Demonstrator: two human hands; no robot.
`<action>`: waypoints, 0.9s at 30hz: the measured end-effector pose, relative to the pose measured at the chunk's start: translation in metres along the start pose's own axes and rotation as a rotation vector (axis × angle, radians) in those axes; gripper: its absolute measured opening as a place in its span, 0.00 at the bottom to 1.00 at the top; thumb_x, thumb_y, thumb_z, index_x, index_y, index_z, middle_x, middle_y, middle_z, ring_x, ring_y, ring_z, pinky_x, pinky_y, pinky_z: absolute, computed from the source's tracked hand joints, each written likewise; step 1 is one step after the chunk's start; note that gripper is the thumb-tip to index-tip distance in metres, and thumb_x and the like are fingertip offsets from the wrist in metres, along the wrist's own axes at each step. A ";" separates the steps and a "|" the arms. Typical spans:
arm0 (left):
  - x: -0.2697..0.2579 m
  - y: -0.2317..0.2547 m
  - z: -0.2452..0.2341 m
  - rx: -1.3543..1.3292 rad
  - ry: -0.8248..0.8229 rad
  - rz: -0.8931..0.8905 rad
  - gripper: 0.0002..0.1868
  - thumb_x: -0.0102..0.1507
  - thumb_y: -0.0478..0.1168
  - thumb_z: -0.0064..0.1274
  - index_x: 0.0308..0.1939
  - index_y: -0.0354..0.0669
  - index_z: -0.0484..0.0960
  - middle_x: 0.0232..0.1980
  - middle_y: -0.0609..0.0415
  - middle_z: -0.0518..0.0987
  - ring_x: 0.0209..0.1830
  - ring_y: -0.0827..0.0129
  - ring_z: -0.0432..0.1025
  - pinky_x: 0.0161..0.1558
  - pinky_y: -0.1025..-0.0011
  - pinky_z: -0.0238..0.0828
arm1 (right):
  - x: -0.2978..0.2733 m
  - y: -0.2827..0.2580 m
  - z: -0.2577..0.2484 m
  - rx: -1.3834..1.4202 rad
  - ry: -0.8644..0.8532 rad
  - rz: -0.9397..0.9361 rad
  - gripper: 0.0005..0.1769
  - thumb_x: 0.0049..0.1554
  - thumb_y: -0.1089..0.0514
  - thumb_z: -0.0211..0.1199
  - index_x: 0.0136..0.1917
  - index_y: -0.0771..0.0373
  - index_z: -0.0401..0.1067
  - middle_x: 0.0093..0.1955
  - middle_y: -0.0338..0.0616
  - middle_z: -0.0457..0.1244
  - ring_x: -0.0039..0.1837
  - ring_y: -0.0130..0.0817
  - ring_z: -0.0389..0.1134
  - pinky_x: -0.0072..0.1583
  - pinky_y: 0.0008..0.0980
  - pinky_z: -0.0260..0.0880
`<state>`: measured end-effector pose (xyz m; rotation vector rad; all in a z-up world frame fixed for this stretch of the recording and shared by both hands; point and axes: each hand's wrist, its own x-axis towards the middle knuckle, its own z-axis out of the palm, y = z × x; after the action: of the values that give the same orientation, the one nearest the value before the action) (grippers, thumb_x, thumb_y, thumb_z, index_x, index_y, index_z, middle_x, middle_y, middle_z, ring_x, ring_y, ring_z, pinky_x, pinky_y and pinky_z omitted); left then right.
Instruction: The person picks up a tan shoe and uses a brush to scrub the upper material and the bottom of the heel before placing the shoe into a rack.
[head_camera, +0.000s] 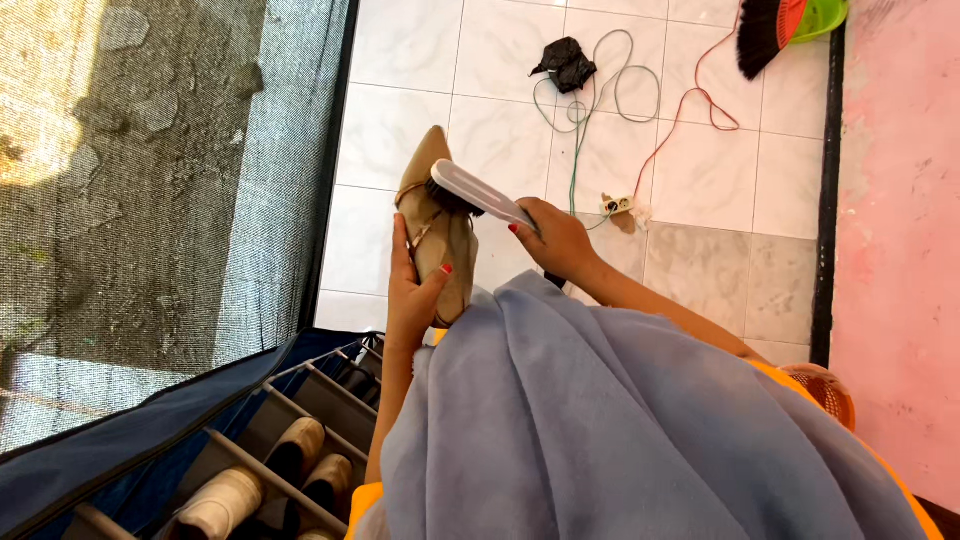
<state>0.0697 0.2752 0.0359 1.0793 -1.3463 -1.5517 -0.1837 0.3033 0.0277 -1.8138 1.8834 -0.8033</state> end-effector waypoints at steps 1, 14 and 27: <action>0.001 -0.003 -0.001 0.000 0.001 0.005 0.51 0.60 0.23 0.48 0.84 0.45 0.42 0.83 0.43 0.55 0.77 0.58 0.59 0.71 0.65 0.61 | 0.000 0.001 -0.004 0.043 -0.081 0.122 0.21 0.62 0.47 0.63 0.63 0.59 0.71 0.48 0.49 0.68 0.46 0.49 0.70 0.48 0.44 0.69; 0.003 -0.021 0.000 -0.342 0.004 -0.047 0.50 0.59 0.24 0.44 0.83 0.44 0.43 0.78 0.42 0.61 0.71 0.59 0.66 0.66 0.66 0.69 | -0.011 0.050 -0.006 0.224 0.073 0.327 0.16 0.67 0.49 0.58 0.63 0.60 0.71 0.43 0.49 0.66 0.44 0.44 0.68 0.49 0.38 0.68; 0.003 -0.018 0.009 -0.304 -0.156 -0.082 0.50 0.59 0.24 0.47 0.83 0.44 0.44 0.79 0.41 0.62 0.75 0.58 0.63 0.70 0.66 0.63 | -0.007 0.035 -0.033 0.093 0.151 0.180 0.15 0.65 0.51 0.58 0.60 0.61 0.71 0.45 0.50 0.67 0.46 0.48 0.69 0.49 0.43 0.68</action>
<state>0.0596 0.2777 0.0179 0.8480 -1.1300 -1.8637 -0.2310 0.3140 0.0293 -1.5410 2.0320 -0.9692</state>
